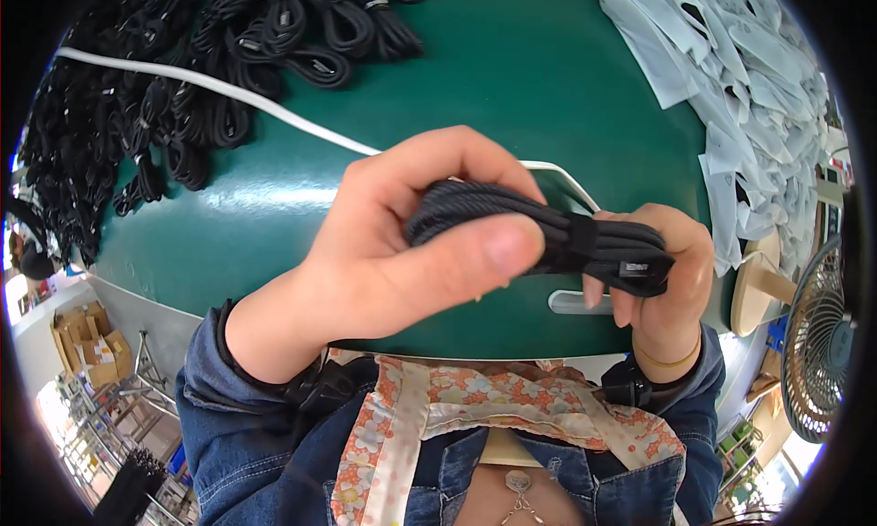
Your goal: The person picks up a bundled cable from a pile, turns it over by hand, and presses on the cable ends and the fastener. After inspecting the cable, they place it back on the table and repeat the process with others.
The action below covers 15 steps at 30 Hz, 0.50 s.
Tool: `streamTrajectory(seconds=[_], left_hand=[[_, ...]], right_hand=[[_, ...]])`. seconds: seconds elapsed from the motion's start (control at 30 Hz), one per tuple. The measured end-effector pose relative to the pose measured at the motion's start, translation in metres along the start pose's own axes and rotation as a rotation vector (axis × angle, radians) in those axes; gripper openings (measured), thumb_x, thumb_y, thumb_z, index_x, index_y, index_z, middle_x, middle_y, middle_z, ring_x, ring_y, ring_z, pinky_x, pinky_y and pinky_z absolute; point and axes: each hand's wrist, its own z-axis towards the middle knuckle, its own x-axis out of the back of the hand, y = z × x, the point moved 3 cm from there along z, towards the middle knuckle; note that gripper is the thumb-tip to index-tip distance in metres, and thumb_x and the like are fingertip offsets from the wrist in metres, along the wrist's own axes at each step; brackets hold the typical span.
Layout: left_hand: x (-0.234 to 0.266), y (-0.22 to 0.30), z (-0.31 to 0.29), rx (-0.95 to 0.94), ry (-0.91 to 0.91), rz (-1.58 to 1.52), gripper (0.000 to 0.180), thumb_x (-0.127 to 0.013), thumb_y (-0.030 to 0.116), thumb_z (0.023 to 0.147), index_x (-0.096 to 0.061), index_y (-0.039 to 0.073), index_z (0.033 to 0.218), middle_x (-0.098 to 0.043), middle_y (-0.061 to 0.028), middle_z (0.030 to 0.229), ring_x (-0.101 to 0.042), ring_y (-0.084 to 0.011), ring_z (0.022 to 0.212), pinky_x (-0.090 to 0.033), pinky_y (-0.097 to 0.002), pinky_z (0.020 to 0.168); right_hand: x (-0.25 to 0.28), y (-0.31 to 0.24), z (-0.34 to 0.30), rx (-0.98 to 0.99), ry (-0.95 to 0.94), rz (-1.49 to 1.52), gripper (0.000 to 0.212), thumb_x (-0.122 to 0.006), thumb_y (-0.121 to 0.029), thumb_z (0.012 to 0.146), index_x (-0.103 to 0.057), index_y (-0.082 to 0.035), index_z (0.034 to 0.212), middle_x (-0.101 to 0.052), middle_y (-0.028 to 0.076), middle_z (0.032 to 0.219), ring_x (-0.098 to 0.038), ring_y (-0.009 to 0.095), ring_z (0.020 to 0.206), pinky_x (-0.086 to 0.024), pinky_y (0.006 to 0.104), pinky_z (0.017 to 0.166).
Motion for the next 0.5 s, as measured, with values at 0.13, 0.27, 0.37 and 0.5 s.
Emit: streamTrajectory(seconds=[0.13,0.27,0.37,0.5], left_hand=[[-0.005,-0.007,0.006,0.087,-0.057,-0.036,0.060,-0.050,0.051,0.073,-0.045,-0.007,0.088,-0.054,-0.0096,0.064,-0.052,-0.0102,0.048,-0.041,-0.0182,0.044],[-0.006,-0.005,0.005,0.035,-0.028,0.052,0.061,-0.045,0.052,0.075,-0.045,-0.007,0.088,-0.054,-0.0104,0.067,-0.053,-0.0108,0.052,-0.042,-0.0184,0.046],[-0.003,-0.004,0.004,-0.068,-0.006,0.151,0.059,-0.044,0.051,0.076,-0.045,-0.007,0.088,-0.054,-0.0107,0.068,-0.052,-0.0113,0.053,-0.042,-0.0194,0.048],[-0.004,-0.002,0.004,-0.168,0.061,0.162,0.053,-0.042,0.046,0.079,-0.045,-0.007,0.089,-0.052,-0.0101,0.067,-0.050,-0.0130,0.053,-0.040,-0.0209,0.051]], right_hand=[[0.006,0.004,0.000,0.012,-0.109,0.099,0.055,-0.048,-0.048,0.076,-0.050,0.007,0.078,-0.056,0.009,0.062,-0.044,0.005,0.041,-0.033,0.0162,0.038],[0.004,0.003,-0.001,0.011,-0.057,0.112,0.055,-0.047,-0.049,0.076,-0.050,0.006,0.075,-0.055,0.009,0.061,-0.045,0.006,0.043,-0.035,0.0174,0.039],[-0.005,0.003,0.005,0.068,0.048,0.175,0.052,-0.050,-0.046,0.075,-0.050,0.005,0.075,-0.054,0.007,0.059,-0.046,0.007,0.044,-0.035,0.0182,0.040],[-0.010,0.001,0.003,0.156,0.178,0.138,0.044,-0.056,-0.038,0.074,-0.050,0.005,0.078,-0.052,0.006,0.057,-0.048,0.009,0.047,-0.035,0.0197,0.043]])
